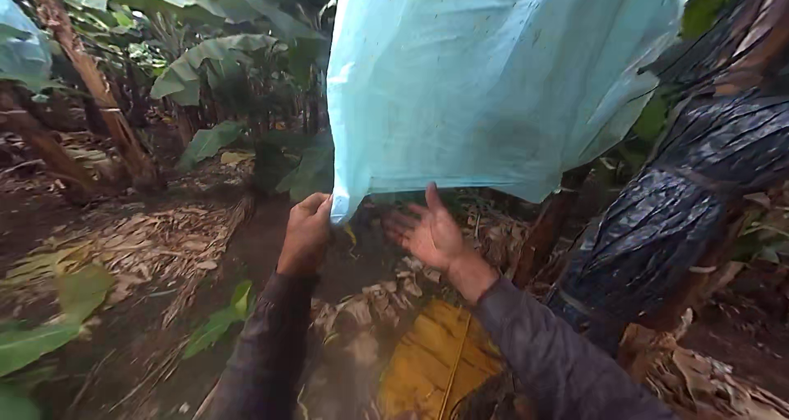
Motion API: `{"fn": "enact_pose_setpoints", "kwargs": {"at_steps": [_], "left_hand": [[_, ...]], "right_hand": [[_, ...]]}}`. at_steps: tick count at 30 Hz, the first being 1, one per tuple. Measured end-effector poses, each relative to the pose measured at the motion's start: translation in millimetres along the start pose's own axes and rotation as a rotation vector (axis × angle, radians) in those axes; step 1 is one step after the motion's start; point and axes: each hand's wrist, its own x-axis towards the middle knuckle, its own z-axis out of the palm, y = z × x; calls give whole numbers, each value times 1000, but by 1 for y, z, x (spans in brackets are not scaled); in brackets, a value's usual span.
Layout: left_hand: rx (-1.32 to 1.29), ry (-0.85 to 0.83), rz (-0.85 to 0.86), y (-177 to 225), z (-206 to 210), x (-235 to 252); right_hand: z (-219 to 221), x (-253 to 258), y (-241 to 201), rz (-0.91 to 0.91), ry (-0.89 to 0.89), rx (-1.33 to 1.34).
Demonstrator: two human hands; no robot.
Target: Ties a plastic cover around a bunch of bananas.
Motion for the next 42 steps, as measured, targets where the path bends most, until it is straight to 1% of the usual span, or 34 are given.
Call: {"fn": "enact_pose_setpoints", "kwargs": {"at_steps": [2,5,7,9,10,11,13,14,15,16,18,20,21,23,25,26,28,30,32,33,35,39,40,42], "left_hand": [[-3,-65,29,18,0,-14],[-48,-156,41,44,-7,-32],[-78,-216,29,57,-14,-41],[-28,-228,63,63,-24,-39],[63,-190,115,62,-31,-33],[213,-125,183,60,-41,-25],[625,41,305,54,-60,-1],[804,100,315,55,-65,12],[921,114,300,60,-62,24],[980,79,267,67,-53,35],[981,-85,184,77,-17,60],[924,-227,116,74,31,90],[879,-281,110,65,55,107],[779,-445,140,43,91,132],[709,-551,214,29,112,139],[709,-554,235,25,116,136],[730,-521,243,23,116,128],[756,-517,240,21,113,128],[783,-526,233,24,113,129],[785,-520,234,26,114,131],[784,-486,240,22,124,138],[860,-391,220,-5,151,161],[876,-359,204,-11,155,165],[912,-356,187,-11,155,164]], "right_hand": [[16,35,5,45,5,72],[39,73,9,32,-74,248],[48,94,13,-84,-122,396],[48,110,18,-188,-138,517],[46,115,20,-221,-144,544],[43,117,21,-238,-122,546],[38,119,23,-256,-29,506],[36,120,23,-280,3,470],[35,122,24,-311,31,440],[35,124,25,-343,68,420],[39,128,30,-400,117,370],[41,128,37,-405,106,339],[41,125,42,-383,94,339],[27,115,49,-298,27,361],[-12,105,50,-240,-127,296],[-32,105,46,-233,-175,271],[-66,117,32,-264,-202,288],[-81,137,12,-266,-115,453],[-82,161,2,-269,69,622],[-82,168,3,-275,117,654],[-76,172,10,-282,149,665],[-63,168,27,-373,113,605],[-67,166,31,-390,75,580],[-85,155,32,-432,-21,480]]}}
